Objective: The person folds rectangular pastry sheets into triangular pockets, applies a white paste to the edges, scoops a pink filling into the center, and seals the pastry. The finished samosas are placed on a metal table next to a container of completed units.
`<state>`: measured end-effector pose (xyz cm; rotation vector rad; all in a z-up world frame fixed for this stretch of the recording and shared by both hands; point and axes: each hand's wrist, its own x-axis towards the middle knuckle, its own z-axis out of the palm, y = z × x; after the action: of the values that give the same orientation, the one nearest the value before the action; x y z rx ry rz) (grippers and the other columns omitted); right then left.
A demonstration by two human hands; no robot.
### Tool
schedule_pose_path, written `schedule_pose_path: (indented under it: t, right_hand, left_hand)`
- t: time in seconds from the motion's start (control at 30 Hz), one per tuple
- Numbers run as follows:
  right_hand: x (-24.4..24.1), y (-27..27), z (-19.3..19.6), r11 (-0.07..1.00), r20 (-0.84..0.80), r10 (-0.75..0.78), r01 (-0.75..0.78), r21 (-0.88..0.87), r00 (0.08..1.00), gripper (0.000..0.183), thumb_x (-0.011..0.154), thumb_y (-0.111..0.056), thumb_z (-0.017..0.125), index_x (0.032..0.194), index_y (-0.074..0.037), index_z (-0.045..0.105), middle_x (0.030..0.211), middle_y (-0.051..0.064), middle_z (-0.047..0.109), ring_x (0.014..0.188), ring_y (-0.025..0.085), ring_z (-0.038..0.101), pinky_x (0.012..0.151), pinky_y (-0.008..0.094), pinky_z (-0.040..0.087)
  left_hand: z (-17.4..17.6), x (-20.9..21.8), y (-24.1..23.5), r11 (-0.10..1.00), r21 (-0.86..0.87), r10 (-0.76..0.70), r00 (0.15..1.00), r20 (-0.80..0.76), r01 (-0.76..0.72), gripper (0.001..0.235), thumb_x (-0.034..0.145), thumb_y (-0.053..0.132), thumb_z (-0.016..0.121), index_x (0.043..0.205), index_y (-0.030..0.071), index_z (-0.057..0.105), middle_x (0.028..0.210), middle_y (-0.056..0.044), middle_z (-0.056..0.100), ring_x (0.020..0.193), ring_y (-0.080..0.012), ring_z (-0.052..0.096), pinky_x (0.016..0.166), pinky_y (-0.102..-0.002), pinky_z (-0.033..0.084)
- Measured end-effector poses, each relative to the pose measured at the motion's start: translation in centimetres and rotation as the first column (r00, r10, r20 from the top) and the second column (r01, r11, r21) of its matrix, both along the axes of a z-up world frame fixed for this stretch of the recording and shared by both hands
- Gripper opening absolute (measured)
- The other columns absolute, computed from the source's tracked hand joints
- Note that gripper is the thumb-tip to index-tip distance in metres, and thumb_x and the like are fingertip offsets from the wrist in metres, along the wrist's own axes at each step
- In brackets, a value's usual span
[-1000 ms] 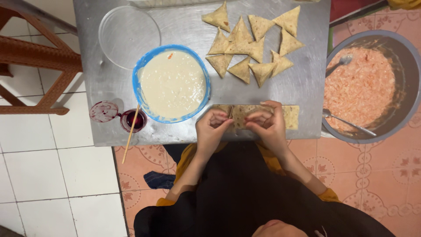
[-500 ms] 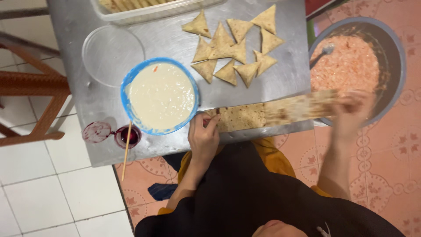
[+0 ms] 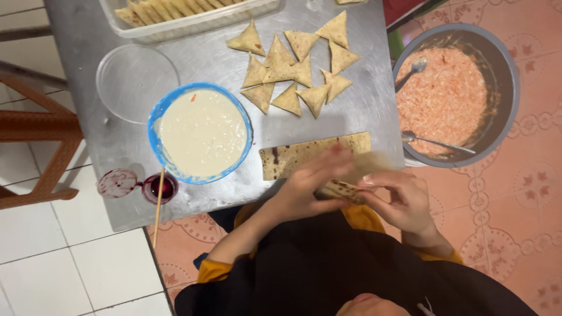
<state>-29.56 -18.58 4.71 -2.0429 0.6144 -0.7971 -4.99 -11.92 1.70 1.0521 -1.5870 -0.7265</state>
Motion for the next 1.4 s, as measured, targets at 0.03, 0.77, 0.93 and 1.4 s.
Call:
schedule_pose_path:
  t: [0.03, 0.77, 0.93, 1.4]
  right_hand:
    - [1.1, -0.5, 0.3, 0.991, 0.067, -0.022, 0.013, 0.134, 0.997, 0.033, 0.085, 0.012, 0.069, 0.116, 0.004, 0.058, 0.101, 0.023, 0.073, 0.083, 0.025, 0.075, 0.071, 0.037, 0.062]
    - [8.7, -1.1, -3.0, 0.789, 0.341, -0.021, -0.193, 0.583, 0.94, 0.064, 0.088, 0.001, 0.075, 0.145, -0.016, 0.051, 0.143, 0.026, 0.054, 0.114, 0.042, 0.071, 0.1, 0.053, 0.058]
    - [7.5, -2.0, -3.4, 0.958, 0.302, 0.252, -0.193, -0.212, 0.919, 0.081, 0.092, -0.007, 0.075, 0.157, -0.023, 0.029, 0.144, 0.02, 0.054, 0.129, 0.037, 0.058, 0.109, 0.048, 0.052]
    - [8.5, -1.0, -3.0, 0.919, 0.07, -0.181, 0.143, 0.367, 0.981, 0.062, 0.088, 0.006, 0.07, 0.143, -0.003, 0.042, 0.108, 0.016, 0.076, 0.101, 0.019, 0.075, 0.088, 0.031, 0.061]
  left_hand:
    - [0.0, -0.4, -0.2, 0.994, 0.087, -0.05, 0.993, -0.103, 0.059, 0.031, 0.085, 0.011, 0.081, 0.114, 0.002, 0.075, 0.117, -0.014, 0.075, 0.106, -0.0248, 0.071, 0.091, -0.039, 0.059]
    - [2.4, 1.4, 3.5, 0.889, 0.445, 0.275, 0.902, -0.334, -0.106, 0.053, 0.101, 0.003, 0.061, 0.152, 0.0, 0.048, 0.125, -0.011, 0.073, 0.114, -0.014, 0.071, 0.096, -0.023, 0.056]
    - [3.1, 2.4, 2.4, 0.771, 0.586, 0.296, 0.676, -0.675, 0.247, 0.063, 0.105, 0.002, 0.052, 0.165, 0.004, 0.031, 0.132, -0.019, 0.07, 0.1, -0.0128, 0.059, 0.086, -0.028, 0.046]
    - [-1.6, -2.1, 2.6, 0.975, 0.166, 0.119, 0.29, -0.95, 0.146, 0.045, 0.118, 0.032, 0.037, 0.144, -0.001, 0.053, 0.157, -0.021, 0.052, 0.144, -0.0302, 0.052, 0.125, -0.044, 0.041]
